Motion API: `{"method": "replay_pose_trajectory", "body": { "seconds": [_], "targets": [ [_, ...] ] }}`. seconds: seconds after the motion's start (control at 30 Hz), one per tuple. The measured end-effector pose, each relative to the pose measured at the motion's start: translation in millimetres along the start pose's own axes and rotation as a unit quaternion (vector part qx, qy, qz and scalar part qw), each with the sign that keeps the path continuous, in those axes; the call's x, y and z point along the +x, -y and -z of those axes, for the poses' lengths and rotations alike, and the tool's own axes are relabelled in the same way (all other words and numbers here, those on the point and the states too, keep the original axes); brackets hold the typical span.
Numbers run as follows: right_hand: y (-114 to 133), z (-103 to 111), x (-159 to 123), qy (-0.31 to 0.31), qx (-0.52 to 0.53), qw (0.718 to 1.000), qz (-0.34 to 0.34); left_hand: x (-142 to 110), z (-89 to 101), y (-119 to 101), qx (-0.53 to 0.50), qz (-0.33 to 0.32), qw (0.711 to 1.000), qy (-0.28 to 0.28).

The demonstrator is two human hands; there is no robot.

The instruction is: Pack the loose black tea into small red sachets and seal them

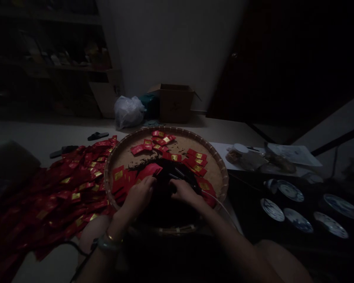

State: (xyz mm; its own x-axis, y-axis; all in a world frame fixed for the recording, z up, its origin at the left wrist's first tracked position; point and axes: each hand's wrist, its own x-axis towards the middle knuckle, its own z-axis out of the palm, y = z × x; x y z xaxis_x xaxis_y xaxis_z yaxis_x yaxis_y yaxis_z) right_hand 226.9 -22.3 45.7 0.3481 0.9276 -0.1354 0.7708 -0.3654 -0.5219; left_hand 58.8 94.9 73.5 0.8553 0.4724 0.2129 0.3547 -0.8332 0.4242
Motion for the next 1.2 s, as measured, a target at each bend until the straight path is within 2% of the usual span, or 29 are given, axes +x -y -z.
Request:
{"method": "replay_pose_trajectory", "body": {
  "seconds": [0.13,0.23,0.33,0.4,0.5,0.6,0.73,0.83,1.0,1.2],
  "targets": [
    [-14.9,21.8,-5.2,-0.058,0.134,0.989,-0.012,2.4,1.9,-1.6,-0.001,-0.025,1.0,-0.004],
    [-16.6,42.9,-8.4,-0.079,0.257,0.963,0.0,4.8,2.6,-4.6,0.019,-0.037,0.999,-0.002],
    [-2.3,61.9,-11.5,-0.076,0.343,0.936,0.022,8.4,0.5,-7.5,0.035,-0.027,0.999,-0.003],
    [13.5,69.0,-12.0,-0.072,0.359,0.929,0.051,10.9,-1.7,-8.8,0.035,-0.026,0.999,-0.005],
    [35.3,68.1,-7.7,-0.072,0.338,0.933,0.101,13.1,-3.8,-9.6,0.03,-0.026,0.999,-0.007],
    [45.3,59.7,0.4,-0.074,0.293,0.945,0.122,13.0,-1.9,-9.3,0.023,-0.017,1.0,-0.007],
    [45.4,56.8,6.6,-0.085,0.212,0.966,0.117,11.5,5.1,-5.9,-0.043,-0.063,0.997,-0.014],
    [47.0,62.7,5.5,-0.068,0.164,0.977,0.118,11.3,7.7,0.1,-0.105,-0.096,0.989,-0.03],
    [54.9,69.9,0.9,-0.067,0.113,0.987,0.093,11.8,4.1,9.1,-0.161,-0.094,0.981,-0.044],
    [57.7,71.0,-1.9,-0.024,0.059,0.985,0.162,11.4,2.2,8.1,-0.154,-0.088,0.98,-0.093]
  ]
}}
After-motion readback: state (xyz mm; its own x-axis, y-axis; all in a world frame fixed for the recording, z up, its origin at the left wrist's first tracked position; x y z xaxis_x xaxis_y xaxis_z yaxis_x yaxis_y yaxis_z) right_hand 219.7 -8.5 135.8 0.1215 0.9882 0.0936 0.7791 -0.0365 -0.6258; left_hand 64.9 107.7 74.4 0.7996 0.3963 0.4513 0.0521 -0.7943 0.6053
